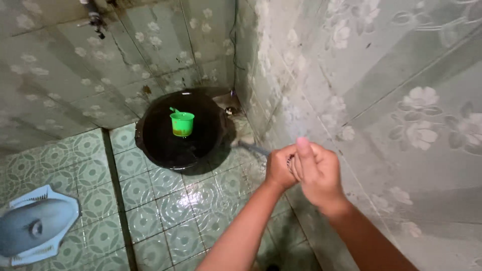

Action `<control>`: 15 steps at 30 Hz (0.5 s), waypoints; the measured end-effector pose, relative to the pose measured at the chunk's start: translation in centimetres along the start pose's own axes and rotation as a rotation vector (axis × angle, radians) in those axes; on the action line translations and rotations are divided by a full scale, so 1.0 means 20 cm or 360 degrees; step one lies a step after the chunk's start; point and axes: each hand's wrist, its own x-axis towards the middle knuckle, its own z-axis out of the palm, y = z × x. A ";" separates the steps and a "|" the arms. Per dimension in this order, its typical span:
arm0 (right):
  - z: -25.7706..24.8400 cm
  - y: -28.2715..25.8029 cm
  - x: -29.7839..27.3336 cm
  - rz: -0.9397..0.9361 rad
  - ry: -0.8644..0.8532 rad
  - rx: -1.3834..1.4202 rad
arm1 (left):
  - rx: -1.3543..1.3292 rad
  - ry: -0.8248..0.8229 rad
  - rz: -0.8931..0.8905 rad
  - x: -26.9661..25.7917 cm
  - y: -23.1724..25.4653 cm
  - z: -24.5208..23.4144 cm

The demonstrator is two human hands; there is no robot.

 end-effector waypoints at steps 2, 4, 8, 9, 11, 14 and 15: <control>0.02 0.19 0.04 -0.0131 0.0130 -0.0033 | -0.0016 -0.0178 0.0059 0.05 -0.19 -0.03; 0.09 0.30 0.13 -0.0122 0.0184 -0.0124 | 0.0022 -0.0206 0.0128 0.12 -0.39 -0.08; 0.17 0.45 0.27 -0.0089 0.0194 -0.0418 | 0.0165 -0.0369 0.0136 0.27 -0.60 -0.20; 0.18 0.50 0.28 -0.0087 0.0196 -0.0419 | 0.0163 -0.0372 0.0136 0.26 -0.68 -0.20; 0.19 0.58 0.31 -0.0173 0.0193 -0.0602 | 0.0366 -0.0435 0.0299 0.25 -0.86 -0.18; 0.22 0.43 0.28 -0.0157 0.0202 -0.0560 | 0.0266 -0.0284 0.0309 0.25 -0.68 -0.20; 0.24 0.32 0.27 -0.0129 0.0203 -0.0558 | 0.0262 -0.0294 0.0283 0.23 -0.59 -0.21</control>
